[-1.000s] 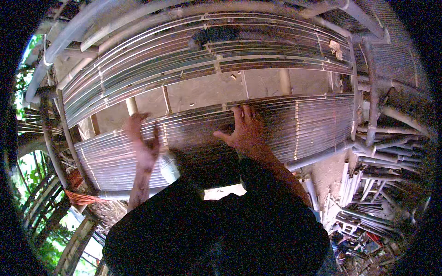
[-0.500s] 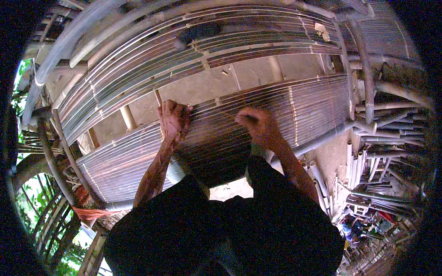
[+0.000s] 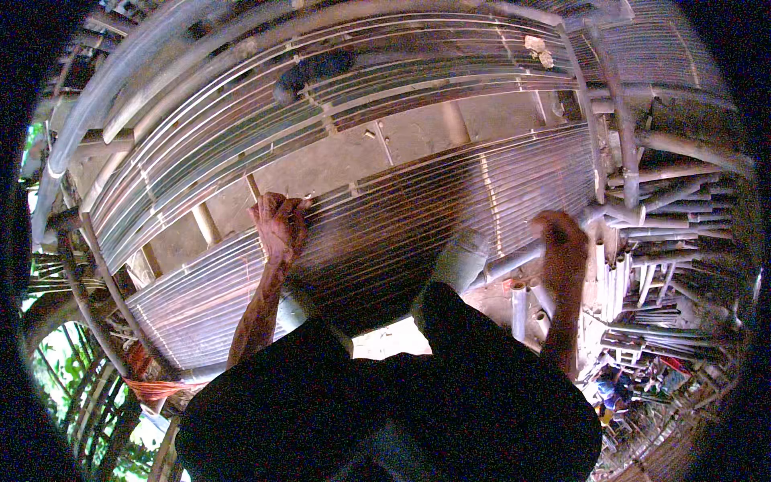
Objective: The person weaves thin strips through a bamboo frame using a string, tying knots and tightening the weave by hand.
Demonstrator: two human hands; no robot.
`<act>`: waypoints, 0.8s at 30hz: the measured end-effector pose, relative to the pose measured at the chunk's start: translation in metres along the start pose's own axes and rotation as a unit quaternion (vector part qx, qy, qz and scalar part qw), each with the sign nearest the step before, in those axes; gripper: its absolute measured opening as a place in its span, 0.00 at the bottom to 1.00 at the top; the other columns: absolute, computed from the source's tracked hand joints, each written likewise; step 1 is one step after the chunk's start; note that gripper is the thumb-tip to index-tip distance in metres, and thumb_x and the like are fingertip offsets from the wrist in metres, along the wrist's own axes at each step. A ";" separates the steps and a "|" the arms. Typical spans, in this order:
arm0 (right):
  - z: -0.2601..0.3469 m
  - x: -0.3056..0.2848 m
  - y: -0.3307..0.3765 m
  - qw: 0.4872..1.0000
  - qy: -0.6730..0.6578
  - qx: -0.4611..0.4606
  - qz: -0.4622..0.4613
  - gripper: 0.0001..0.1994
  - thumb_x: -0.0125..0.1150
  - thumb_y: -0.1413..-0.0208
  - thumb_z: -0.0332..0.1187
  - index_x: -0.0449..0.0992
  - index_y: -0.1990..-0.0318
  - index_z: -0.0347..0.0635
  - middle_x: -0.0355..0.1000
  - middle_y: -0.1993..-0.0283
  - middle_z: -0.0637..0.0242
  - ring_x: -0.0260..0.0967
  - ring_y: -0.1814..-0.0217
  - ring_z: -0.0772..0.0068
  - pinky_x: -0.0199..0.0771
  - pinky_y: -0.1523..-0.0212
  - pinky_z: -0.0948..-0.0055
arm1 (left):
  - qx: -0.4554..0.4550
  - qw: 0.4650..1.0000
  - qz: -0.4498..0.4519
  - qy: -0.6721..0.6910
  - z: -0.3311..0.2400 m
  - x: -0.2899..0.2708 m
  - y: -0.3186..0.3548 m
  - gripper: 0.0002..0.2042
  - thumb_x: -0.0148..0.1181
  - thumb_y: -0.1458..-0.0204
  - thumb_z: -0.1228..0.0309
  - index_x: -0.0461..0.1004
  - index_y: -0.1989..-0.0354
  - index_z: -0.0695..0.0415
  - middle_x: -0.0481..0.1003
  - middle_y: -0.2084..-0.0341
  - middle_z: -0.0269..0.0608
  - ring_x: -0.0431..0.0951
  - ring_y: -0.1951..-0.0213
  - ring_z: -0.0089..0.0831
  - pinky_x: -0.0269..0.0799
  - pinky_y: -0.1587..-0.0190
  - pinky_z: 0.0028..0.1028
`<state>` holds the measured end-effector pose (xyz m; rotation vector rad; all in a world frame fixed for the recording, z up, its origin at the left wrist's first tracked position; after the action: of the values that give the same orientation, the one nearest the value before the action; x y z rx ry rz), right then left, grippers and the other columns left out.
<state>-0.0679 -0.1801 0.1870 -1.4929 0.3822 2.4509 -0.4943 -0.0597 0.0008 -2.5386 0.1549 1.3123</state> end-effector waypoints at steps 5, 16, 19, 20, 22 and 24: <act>-0.108 -0.099 0.015 0.974 -0.052 0.086 -0.204 0.07 0.57 0.39 0.31 0.79 0.61 0.37 0.76 0.62 0.66 0.70 0.61 0.70 0.71 0.55 0.71 | 0.004 1.000 -0.004 -0.008 -0.001 0.002 -0.001 0.08 0.68 0.52 0.66 0.80 0.70 0.56 0.68 0.72 0.38 0.69 0.63 0.37 0.59 0.55 0.38; -0.022 -0.159 0.072 0.968 -0.251 0.008 0.006 0.17 0.62 0.39 0.41 0.68 0.78 0.46 0.65 0.80 0.76 0.53 0.83 0.88 0.44 0.85 0.84 | -0.265 0.794 0.403 0.370 -0.110 0.047 -0.009 0.21 0.55 0.40 0.51 0.80 0.61 0.60 0.80 0.64 0.46 0.80 0.59 0.44 0.72 0.55 0.37; 0.026 -0.149 0.075 0.953 -0.290 -0.047 0.069 0.25 0.64 0.41 0.48 0.69 0.87 0.47 0.67 0.89 0.72 0.60 0.90 0.83 0.54 0.89 0.83 | -0.363 0.568 0.389 0.628 -0.154 0.087 -0.013 0.21 0.51 0.37 0.52 0.77 0.59 0.60 0.80 0.64 0.46 0.80 0.59 0.42 0.72 0.52 0.42; 0.031 -0.143 0.069 0.926 -0.328 -0.116 0.149 0.24 0.65 0.42 0.47 0.71 0.87 0.46 0.67 0.91 0.72 0.61 0.93 0.79 0.60 0.90 0.80 | -0.409 0.464 0.370 0.693 -0.171 0.082 -0.028 0.19 0.51 0.37 0.54 0.75 0.58 0.60 0.80 0.66 0.45 0.80 0.60 0.41 0.73 0.51 0.42; 0.010 -0.138 0.055 0.944 -0.278 -0.047 0.171 0.19 0.66 0.44 0.41 0.73 0.83 0.44 0.67 0.88 0.70 0.62 0.89 0.76 0.64 0.85 0.77 | -0.454 0.355 0.333 0.747 -0.167 0.082 -0.049 0.18 0.50 0.37 0.56 0.73 0.58 0.60 0.79 0.67 0.44 0.79 0.61 0.40 0.73 0.50 0.43; -0.040 -0.128 0.032 0.979 -0.138 0.022 0.151 0.08 0.68 0.47 0.33 0.77 0.73 0.41 0.68 0.83 0.69 0.65 0.82 0.73 0.68 0.78 0.75 | -0.415 0.327 0.243 0.813 -0.132 0.087 -0.068 0.14 0.49 0.36 0.60 0.70 0.58 0.61 0.74 0.75 0.37 0.76 0.67 0.35 0.74 0.51 0.40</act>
<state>0.0119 -0.2336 0.2868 -1.1231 0.6400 2.8135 -0.3253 -0.0308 0.0155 -3.2862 0.7291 -2.3889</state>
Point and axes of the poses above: each hand's wrist, its own y-axis away from the middle knuckle, its own x-axis out of the palm, z = x × y, the point moved 5 cm from there along -y, towards the middle knuckle
